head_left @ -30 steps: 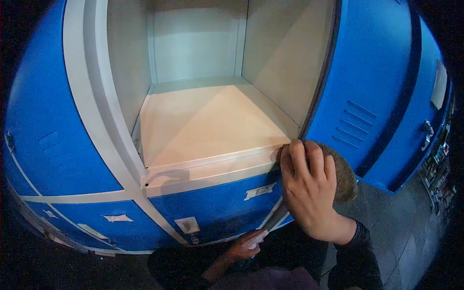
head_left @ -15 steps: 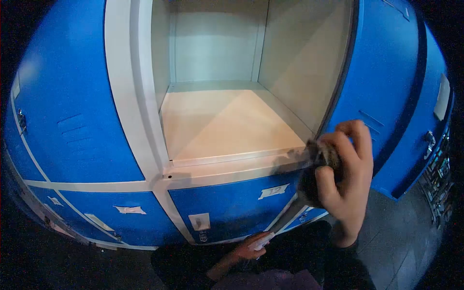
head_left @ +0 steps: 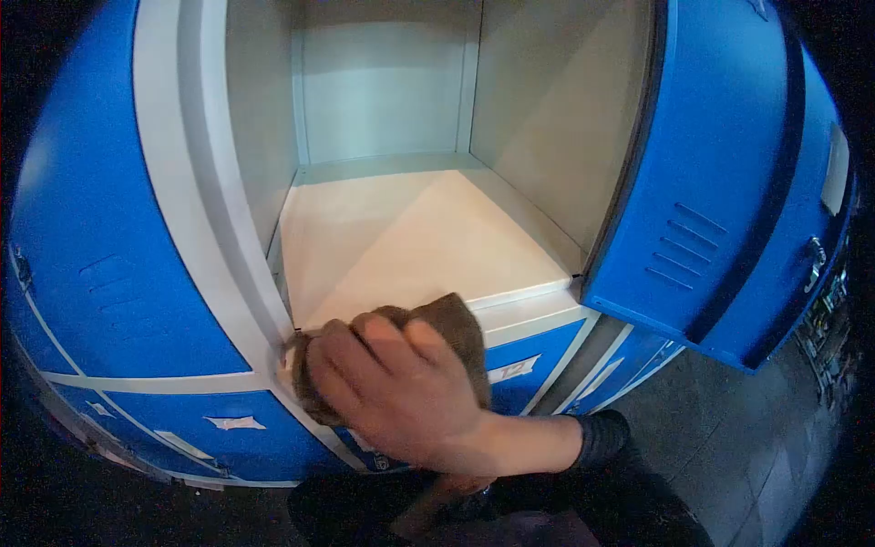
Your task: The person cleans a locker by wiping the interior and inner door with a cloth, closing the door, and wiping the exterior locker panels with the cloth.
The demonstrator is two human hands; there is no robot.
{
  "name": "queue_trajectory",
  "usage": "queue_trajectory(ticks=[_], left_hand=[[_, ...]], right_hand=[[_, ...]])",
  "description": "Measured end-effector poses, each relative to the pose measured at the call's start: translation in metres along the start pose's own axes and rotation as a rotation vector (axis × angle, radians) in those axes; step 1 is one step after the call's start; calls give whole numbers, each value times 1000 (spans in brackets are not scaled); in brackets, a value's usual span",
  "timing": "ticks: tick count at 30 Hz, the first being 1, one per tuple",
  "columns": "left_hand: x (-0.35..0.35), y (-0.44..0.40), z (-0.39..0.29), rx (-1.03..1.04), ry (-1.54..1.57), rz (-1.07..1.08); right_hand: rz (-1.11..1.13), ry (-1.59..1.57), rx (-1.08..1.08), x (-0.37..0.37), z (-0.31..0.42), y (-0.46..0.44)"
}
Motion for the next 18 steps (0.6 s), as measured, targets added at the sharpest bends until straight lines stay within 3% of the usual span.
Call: queue_trajectory(ticks=[4,8,10,13,16,18], left_hand=[[-2,4,4,59,20,-33],[-1,-2,-1,152,-10,-45],[6,-10,-16,113,-147,49],[14,-8,-42,46,-47,27],[18,-7,-16,55,-425,135],[1,5,53,-134,-96,49]], right_hand=[[61,77,-16,-20,-36,27],[127,205,117,-35,-70,44],[117,308,150,-44,-81,52],[158,434,220,-51,-95,65],[177,478,169,-51,-95,81],[194,357,130,-58,-100,104]])
Point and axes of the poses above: each hand's wrist, its own y-axis away from the middle knuckle, its own x-axis out of the palm, z = x × y, the point moved 8 cm from there along -y, towards the middle knuckle, and after that the axes turned 3 degrees about y, right-handed, at the moved point
